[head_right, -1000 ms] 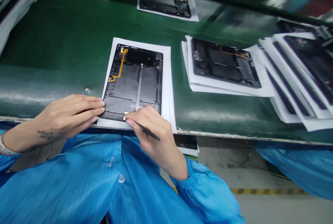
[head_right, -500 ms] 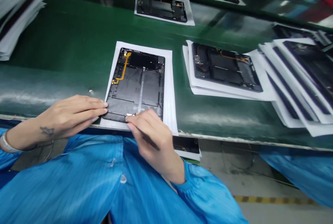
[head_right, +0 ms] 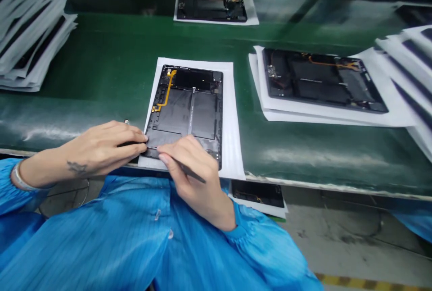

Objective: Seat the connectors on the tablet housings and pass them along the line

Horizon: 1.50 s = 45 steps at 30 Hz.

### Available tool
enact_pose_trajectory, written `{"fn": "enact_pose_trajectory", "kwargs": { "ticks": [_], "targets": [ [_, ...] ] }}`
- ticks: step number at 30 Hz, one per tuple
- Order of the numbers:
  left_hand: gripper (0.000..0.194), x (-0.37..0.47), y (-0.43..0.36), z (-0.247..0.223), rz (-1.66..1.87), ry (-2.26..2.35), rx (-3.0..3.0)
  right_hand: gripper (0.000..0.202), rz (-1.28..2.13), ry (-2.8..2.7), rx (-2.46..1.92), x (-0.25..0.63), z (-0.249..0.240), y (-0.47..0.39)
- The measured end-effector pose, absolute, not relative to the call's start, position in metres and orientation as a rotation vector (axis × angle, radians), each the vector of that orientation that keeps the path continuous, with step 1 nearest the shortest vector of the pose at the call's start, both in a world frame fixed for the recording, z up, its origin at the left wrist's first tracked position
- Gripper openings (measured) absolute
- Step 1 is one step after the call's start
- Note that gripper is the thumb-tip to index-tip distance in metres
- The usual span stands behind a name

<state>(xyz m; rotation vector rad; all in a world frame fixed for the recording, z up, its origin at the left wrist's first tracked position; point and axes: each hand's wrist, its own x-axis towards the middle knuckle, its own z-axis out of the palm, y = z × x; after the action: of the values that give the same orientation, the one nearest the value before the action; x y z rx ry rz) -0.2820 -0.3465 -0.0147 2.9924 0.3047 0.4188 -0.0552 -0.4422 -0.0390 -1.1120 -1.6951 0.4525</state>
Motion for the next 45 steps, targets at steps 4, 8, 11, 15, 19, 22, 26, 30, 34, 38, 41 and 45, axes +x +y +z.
{"fn": "enact_pose_trajectory", "kwargs": {
  "ticks": [4,8,11,15,19,22,26,30,34,38,41,45],
  "targets": [
    [0.037,-0.283,-0.335,-0.018,0.572,0.697,2.426,0.020,0.393,-1.453,-1.185,-0.039,-0.044,-0.450],
    [0.061,-0.271,-0.317,-0.009,0.478,0.857,1.895,0.017,0.385,-1.525,-1.198,-0.037,-0.047,-0.451],
    [0.073,-0.257,-0.307,0.002,0.346,0.925,1.679,0.015,0.356,-1.649,-1.163,-0.040,-0.048,-0.450],
    [0.082,-0.249,-0.303,0.005,0.395,0.968,1.506,0.014,0.350,-1.721,-1.127,-0.040,-0.048,-0.450],
    [0.079,-0.241,-0.301,-0.008,0.533,0.947,1.411,0.016,0.396,-1.656,-1.071,-0.038,-0.046,-0.449],
    [0.054,-0.224,-0.295,-0.014,0.489,0.951,1.513,0.018,0.403,-1.518,-1.055,-0.041,-0.045,-0.445],
    [0.037,-0.216,-0.273,-0.011,0.558,1.047,1.715,0.019,0.440,-1.498,-0.975,-0.041,-0.042,-0.443],
    [0.034,-0.267,-0.232,-0.005,0.734,1.329,1.917,0.019,0.381,-1.638,-0.976,-0.017,-0.030,-0.445],
    [0.032,-0.347,-0.195,0.000,0.729,1.738,2.017,0.015,0.323,-1.732,-1.020,0.016,-0.015,-0.430],
    [0.031,-0.385,-0.183,-0.001,0.552,2.011,2.114,0.016,0.334,-1.786,-1.036,0.028,-0.004,-0.398],
    [0.034,-0.379,-0.186,-0.006,0.396,2.148,2.209,0.026,0.418,-1.802,-1.163,0.028,-0.005,-0.376],
    [0.038,-0.346,-0.172,-0.002,0.208,2.267,2.315,0.038,0.570,-1.771,-1.258,0.030,-0.022,-0.359]
  ]
}}
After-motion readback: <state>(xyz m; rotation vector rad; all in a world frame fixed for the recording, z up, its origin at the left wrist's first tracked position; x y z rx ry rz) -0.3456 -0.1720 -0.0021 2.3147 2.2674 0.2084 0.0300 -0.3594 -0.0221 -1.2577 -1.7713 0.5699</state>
